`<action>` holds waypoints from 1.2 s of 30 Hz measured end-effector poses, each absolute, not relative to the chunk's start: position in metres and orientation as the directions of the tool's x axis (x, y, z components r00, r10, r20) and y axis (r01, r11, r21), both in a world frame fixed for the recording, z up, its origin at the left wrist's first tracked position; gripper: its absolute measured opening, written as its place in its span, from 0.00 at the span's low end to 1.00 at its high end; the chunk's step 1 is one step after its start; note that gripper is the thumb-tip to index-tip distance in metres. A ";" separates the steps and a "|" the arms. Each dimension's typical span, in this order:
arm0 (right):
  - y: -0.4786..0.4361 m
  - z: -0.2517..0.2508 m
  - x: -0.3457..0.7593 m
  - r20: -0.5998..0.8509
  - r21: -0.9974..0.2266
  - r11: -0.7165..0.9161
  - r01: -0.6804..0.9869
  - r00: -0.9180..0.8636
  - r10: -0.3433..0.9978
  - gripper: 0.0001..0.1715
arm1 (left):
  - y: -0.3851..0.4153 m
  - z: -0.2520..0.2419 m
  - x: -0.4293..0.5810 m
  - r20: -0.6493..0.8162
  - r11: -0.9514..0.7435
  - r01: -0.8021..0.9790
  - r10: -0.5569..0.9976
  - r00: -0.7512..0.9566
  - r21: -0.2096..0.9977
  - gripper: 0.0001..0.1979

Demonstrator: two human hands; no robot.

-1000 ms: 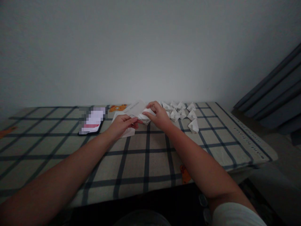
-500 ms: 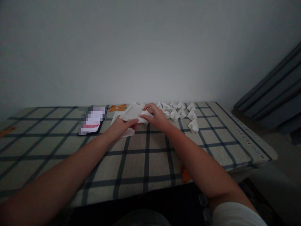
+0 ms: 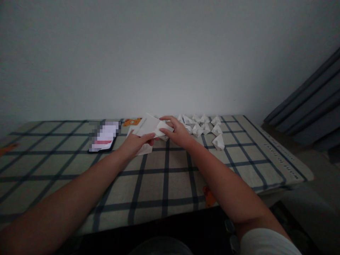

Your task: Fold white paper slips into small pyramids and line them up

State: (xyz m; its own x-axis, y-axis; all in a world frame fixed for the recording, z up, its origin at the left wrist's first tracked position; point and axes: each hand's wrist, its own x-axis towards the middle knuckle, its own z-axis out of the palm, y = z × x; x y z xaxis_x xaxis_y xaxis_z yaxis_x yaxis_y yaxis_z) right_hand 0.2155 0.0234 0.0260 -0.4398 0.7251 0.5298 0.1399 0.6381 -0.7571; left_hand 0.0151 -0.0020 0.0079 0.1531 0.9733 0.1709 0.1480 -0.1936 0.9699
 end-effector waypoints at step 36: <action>0.017 0.036 0.214 0.392 -0.890 0.451 0.060 -0.402 0.827 0.21 | -0.009 0.011 0.016 0.281 -0.316 0.213 0.943 0.180 0.924 0.16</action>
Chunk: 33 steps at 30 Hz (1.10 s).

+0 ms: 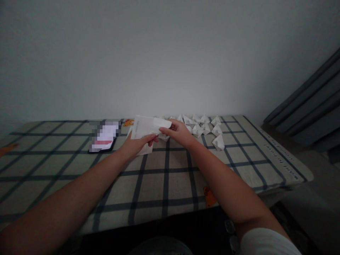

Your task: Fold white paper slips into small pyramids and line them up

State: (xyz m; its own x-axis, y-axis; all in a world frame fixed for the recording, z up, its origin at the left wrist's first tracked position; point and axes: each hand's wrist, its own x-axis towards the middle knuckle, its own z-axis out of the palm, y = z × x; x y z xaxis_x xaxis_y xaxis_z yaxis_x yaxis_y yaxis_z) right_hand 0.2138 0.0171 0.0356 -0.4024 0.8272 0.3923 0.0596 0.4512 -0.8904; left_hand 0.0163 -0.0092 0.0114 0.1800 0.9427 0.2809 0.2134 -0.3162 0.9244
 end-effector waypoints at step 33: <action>0.014 0.041 0.219 0.318 -0.835 0.494 0.241 -0.521 0.792 0.34 | -0.011 0.020 0.015 0.248 -0.281 0.206 0.953 0.172 0.937 0.11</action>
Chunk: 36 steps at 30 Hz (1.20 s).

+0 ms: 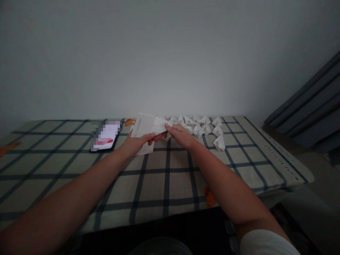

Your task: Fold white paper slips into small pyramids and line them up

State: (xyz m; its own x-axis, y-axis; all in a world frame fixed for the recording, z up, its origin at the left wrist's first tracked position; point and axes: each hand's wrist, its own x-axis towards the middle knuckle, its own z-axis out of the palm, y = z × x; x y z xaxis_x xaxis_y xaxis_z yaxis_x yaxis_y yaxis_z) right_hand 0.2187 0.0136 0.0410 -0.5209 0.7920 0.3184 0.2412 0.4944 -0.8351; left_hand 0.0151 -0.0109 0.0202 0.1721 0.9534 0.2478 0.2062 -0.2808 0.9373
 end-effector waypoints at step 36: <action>0.022 0.037 0.222 0.518 -0.768 0.601 0.222 -0.337 0.786 0.22 | -0.007 0.021 0.015 0.232 -0.276 0.167 0.942 0.242 0.947 0.17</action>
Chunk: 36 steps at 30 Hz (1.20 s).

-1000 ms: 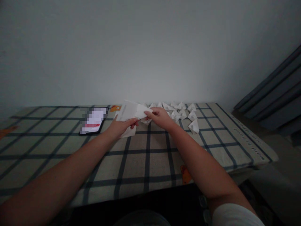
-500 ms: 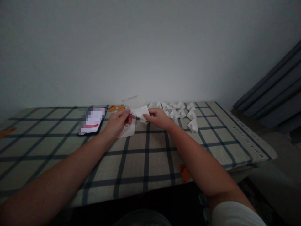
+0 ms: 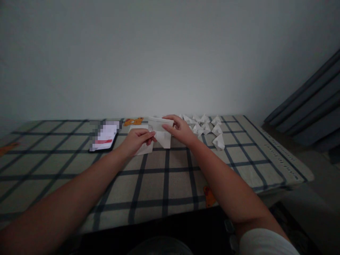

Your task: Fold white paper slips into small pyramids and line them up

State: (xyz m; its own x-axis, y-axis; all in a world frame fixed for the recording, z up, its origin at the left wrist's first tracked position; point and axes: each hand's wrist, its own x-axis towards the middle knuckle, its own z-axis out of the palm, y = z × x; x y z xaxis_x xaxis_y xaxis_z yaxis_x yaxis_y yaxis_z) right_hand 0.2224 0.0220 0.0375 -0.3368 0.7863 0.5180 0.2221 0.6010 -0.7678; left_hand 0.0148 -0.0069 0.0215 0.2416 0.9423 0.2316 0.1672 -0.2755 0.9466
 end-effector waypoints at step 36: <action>0.026 0.030 0.220 0.658 -0.346 0.907 0.241 -0.627 0.418 0.26 | 0.011 0.006 0.012 0.300 -0.290 0.135 0.952 -0.060 0.947 0.16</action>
